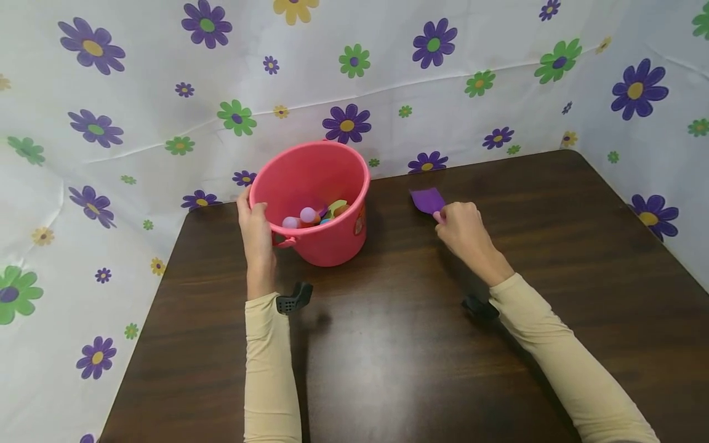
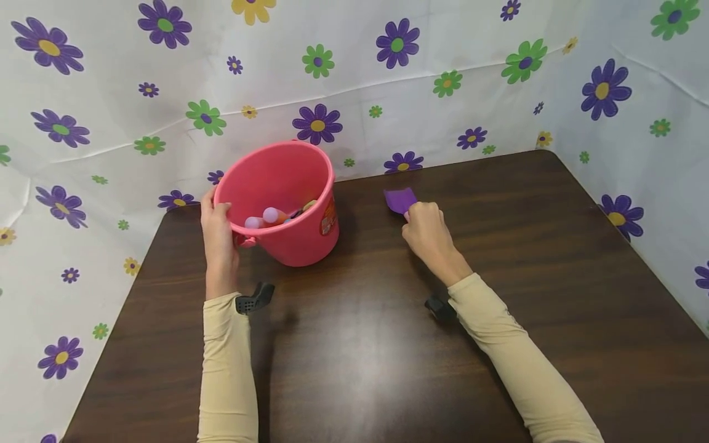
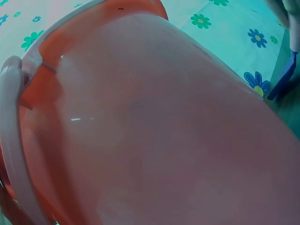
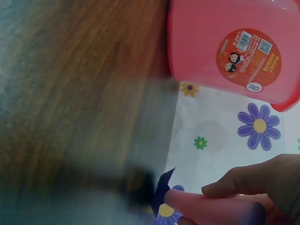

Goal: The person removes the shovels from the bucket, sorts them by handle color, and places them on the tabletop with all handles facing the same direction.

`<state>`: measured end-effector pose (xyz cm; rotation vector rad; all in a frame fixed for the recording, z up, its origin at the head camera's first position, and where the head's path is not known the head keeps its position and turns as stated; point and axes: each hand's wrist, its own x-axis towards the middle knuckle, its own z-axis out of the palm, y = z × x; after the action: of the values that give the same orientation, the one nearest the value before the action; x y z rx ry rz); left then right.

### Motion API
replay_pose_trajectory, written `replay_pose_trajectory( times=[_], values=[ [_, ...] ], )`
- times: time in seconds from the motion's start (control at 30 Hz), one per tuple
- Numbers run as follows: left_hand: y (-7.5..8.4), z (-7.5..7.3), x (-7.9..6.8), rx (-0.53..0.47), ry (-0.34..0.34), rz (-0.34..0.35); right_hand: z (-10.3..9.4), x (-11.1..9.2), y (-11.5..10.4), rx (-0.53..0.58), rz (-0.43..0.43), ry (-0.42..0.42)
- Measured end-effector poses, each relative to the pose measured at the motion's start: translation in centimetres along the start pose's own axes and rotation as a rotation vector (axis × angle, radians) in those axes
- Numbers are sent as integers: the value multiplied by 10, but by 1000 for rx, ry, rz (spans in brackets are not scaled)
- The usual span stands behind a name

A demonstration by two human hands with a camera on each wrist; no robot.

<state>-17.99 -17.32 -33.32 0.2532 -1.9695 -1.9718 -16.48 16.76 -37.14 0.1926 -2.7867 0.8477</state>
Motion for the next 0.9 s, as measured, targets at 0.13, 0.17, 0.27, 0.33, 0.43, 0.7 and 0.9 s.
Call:
replay_pose_trajectory(
  times=[0.13, 0.17, 0.27, 0.33, 0.43, 0.7, 0.9],
  values=[
    [0, 0, -1, -3, -6, -7, 3, -3, 4, -21, 25, -39],
    [0, 0, -1, -3, -7, -9, 4, -3, 4, -23, 24, -43],
    [0, 0, -1, -1, -9, -13, 6, -3, 5, -26, 22, -50],
    [0, 0, -1, -2, -10, -13, 7, -3, 6, -26, 18, -53],
    [-1, 0, -1, -4, -11, -9, 9, -2, 7, -23, 26, -63],
    [-1, 0, 0, -8, -20, 4, 12, -2, 10, -17, 43, -76],
    [0, -1, 0, 2, -14, 8, 14, -1, 10, -16, 33, -78]
  ],
)
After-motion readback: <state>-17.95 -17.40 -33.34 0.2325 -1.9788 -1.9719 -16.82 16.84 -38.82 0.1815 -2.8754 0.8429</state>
